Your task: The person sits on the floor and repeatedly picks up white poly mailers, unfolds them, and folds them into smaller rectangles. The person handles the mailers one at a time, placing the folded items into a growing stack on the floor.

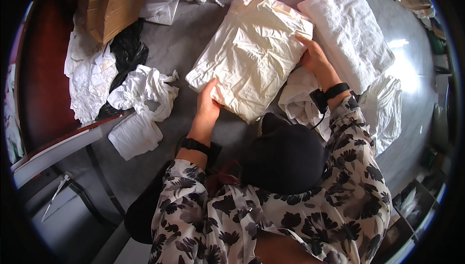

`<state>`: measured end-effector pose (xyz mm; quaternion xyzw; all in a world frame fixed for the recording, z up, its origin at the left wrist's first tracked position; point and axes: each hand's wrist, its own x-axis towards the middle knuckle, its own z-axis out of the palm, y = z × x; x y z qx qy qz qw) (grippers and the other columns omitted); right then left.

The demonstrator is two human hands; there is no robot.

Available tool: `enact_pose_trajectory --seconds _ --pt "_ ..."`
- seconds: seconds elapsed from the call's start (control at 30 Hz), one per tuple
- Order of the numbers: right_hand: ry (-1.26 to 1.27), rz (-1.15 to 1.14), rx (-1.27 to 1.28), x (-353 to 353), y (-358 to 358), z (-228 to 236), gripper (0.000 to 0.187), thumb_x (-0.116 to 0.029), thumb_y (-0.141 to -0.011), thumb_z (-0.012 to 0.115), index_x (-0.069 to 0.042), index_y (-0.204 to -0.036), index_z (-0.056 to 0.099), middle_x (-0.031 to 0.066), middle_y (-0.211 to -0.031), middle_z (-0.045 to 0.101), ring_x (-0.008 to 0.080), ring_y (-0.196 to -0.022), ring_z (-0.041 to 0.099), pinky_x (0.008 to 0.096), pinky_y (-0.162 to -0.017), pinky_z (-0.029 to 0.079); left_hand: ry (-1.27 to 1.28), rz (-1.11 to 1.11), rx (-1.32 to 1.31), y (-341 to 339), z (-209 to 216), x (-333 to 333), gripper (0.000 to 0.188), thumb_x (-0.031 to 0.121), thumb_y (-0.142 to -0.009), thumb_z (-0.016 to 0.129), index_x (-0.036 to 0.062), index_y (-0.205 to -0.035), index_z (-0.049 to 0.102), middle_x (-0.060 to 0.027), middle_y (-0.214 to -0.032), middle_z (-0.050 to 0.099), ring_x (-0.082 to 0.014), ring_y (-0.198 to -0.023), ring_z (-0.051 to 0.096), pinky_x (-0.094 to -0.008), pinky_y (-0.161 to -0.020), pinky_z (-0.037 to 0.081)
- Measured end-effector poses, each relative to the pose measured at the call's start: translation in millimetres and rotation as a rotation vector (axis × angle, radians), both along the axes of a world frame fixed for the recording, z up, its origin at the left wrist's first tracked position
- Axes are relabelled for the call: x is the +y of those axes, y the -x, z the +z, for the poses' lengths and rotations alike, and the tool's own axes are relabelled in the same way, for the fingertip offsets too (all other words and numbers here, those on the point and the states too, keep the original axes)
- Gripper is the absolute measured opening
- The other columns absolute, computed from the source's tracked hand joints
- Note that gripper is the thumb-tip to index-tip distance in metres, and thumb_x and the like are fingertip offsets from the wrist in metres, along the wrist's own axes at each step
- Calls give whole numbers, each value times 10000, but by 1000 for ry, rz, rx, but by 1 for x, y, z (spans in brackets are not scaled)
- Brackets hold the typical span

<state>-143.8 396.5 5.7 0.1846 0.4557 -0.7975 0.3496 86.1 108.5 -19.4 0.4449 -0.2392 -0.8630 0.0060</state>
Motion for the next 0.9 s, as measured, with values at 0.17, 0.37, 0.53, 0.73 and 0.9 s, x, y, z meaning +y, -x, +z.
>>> enact_pose_trajectory --seconds 0.17,0.37,0.53,0.73,0.9 --pt "-45 -191 405 -3 17 14 271 -115 -899 659 -50 -1156 604 79 -1039 676 194 -886 667 350 -766 571 426 83 73 -3 22 2 259 86 -883 675 -3 -1118 613 -64 -1068 654 -185 -964 636 -353 -812 518" --pt "-465 -94 177 -15 22 -8 247 -192 -926 630 -39 -1116 597 58 -957 663 165 -739 654 340 -574 562 344 78 -12 -3 4 -2 369 36 -893 606 20 -1244 495 -92 -1136 608 -228 -973 635 -390 -848 526" --pt "-754 -8 391 4 19 -4 180 -111 -900 613 -32 -1061 588 68 -901 656 181 -708 651 345 -567 543 647 -111 -258 -11 6 -21 455 2 -839 644 57 -1260 480 -73 -1067 583 -231 -987 605 -376 -818 508" --pt "-1089 57 1314 -8 36 33 197 -24 -831 611 -80 -1018 632 94 -953 670 311 -920 629 393 -818 492 1988 -411 118 19 58 -13 492 -18 -672 694 74 -1143 591 -126 -1068 586 -330 -998 561 -437 -873 443" --pt "-1437 687 1441 -27 55 53 202 -113 -754 705 -134 -948 655 49 -932 669 234 -1015 598 395 -879 401 1912 -1324 497 54 49 33 845 384 -674 802 207 -1428 463 -75 -1545 315 -265 -1459 225 -475 -1189 112"
